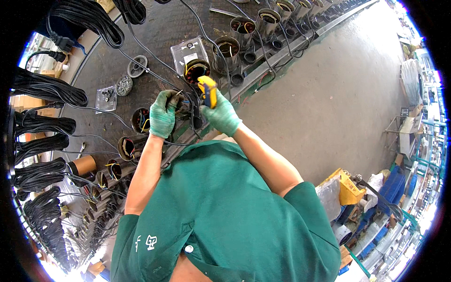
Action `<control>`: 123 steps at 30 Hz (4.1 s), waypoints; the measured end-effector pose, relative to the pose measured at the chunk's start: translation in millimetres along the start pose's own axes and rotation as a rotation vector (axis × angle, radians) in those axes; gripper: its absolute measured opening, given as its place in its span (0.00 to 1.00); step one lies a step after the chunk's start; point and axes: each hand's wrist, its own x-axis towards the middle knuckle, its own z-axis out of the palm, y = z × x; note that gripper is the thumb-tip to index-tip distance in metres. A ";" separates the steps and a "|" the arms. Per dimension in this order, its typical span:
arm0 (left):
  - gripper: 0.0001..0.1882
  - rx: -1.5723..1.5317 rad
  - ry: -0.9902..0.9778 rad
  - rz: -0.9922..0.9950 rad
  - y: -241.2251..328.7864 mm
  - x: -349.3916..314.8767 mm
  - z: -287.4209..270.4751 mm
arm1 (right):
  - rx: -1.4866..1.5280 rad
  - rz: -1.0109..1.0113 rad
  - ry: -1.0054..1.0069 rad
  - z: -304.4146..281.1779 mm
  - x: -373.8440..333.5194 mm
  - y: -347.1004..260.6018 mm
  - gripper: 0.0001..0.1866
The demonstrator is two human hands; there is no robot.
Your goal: The person uses a yellow and blue wire stripper to remove the outer insulation from multiple black cables. They repeatedly pull the cables through a row of metal holders on a workbench, strip a section of the sheathing, and then move to the next cable in the sequence.
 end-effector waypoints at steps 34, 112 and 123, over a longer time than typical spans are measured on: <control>0.11 0.230 -0.060 0.111 -10.0 2.1 -8.8 | 0.298 0.276 -0.394 -17.6 -7.7 -28.0 0.32; 0.13 0.300 -0.437 0.365 23.7 44.9 -42.1 | 0.467 0.334 -0.080 -25.3 -39.5 -24.6 0.26; 0.11 0.068 -0.330 -0.029 17.1 16.7 0.9 | 0.563 0.253 -0.210 -21.8 -44.0 -27.0 0.38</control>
